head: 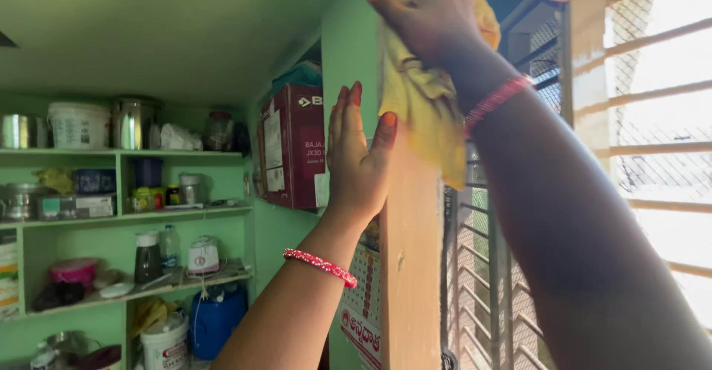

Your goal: The person wipes a metal window grill and a wall section with a yellow cloth. They dip the cloth into a metal pot of water to wet it, then continue wiping the wall and window frame.

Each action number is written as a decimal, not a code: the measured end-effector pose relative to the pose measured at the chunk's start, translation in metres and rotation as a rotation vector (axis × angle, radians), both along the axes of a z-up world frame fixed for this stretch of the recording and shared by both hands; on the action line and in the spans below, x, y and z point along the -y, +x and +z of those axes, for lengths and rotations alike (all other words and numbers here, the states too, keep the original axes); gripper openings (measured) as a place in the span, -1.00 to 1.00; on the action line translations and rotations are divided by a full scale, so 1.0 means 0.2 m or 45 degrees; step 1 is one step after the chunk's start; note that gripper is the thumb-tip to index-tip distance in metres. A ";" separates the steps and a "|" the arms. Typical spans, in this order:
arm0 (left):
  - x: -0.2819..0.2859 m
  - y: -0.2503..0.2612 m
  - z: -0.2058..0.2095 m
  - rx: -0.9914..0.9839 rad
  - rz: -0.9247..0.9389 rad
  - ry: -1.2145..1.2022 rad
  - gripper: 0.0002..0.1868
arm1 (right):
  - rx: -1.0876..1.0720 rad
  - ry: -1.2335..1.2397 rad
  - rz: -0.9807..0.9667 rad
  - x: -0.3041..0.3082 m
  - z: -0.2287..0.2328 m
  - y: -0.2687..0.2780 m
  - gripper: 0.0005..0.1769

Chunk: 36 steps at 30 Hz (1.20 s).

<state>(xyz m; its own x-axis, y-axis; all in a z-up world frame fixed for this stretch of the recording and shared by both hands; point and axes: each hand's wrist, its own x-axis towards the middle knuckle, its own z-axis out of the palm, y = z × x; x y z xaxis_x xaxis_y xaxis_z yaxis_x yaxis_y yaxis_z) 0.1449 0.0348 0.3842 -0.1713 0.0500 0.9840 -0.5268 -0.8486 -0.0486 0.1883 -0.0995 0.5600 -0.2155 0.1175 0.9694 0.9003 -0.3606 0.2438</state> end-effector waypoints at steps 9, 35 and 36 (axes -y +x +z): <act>0.06 0.05 -0.02 0.114 -0.426 0.090 -0.12 | 0.623 -0.467 0.040 0.16 -0.47 0.17 -0.28; 0.35 -0.15 0.15 -0.118 0.615 0.110 0.30 | 0.414 -0.121 -0.133 0.06 0.22 0.18 -0.50; 0.36 -0.16 0.16 -0.121 0.682 0.100 0.29 | 0.391 -0.073 -0.184 0.06 0.27 0.20 -0.48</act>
